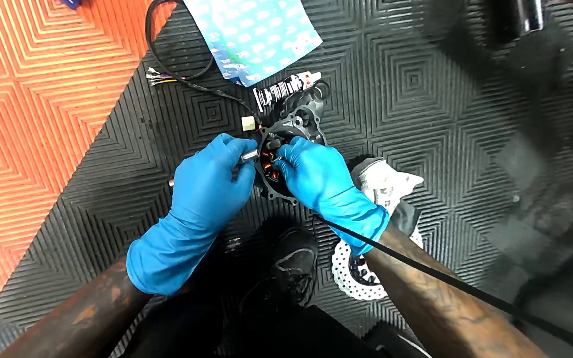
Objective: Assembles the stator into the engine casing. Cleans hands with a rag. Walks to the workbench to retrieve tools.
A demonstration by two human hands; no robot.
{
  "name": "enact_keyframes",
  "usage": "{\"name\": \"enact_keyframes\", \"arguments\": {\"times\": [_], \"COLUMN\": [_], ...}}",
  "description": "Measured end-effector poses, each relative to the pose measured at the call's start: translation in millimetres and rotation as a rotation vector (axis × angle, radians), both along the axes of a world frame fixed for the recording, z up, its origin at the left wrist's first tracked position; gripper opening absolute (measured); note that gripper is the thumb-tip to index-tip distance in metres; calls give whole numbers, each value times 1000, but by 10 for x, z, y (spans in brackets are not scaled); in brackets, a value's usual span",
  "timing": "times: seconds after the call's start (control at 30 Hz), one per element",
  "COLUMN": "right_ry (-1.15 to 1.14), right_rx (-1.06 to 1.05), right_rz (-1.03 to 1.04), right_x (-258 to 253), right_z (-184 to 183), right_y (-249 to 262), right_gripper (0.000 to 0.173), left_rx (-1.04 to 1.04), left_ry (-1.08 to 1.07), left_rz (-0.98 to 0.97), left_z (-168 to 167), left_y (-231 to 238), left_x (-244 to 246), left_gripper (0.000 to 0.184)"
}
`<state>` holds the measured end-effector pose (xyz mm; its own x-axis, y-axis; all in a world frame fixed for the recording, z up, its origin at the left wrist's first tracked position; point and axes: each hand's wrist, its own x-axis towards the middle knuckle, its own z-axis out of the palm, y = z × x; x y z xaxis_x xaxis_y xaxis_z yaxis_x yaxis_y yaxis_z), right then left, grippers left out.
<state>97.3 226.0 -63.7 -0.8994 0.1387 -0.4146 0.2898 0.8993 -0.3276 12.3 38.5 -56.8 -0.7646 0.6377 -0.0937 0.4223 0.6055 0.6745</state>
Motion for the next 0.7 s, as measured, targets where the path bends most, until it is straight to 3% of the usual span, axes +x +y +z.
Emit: {"name": "enact_keyframes", "arguments": {"times": [0.2, 0.5, 0.6, 0.7], "right_ry": [-68, -115, -146, -79], "right_rx": [21, 152, -25, -455], "right_rz": [38, 192, 89, -266], "right_x": [-54, -59, -30, 30], "right_z": [-107, 157, 216, 367], "right_y": [99, -96, 88, 349], "right_gripper": [18, 9, 19, 26], "left_rx": [-1, -9, 0, 7], "left_ry": [0, -8, -6, 4], "left_rz": [-1, -9, -4, -9], "left_z": [-14, -5, -22, -37], "left_y": [0, -5, -11, -23], "left_x": [-9, 16, 17, 17], "left_gripper": [27, 27, 27, 28]}}
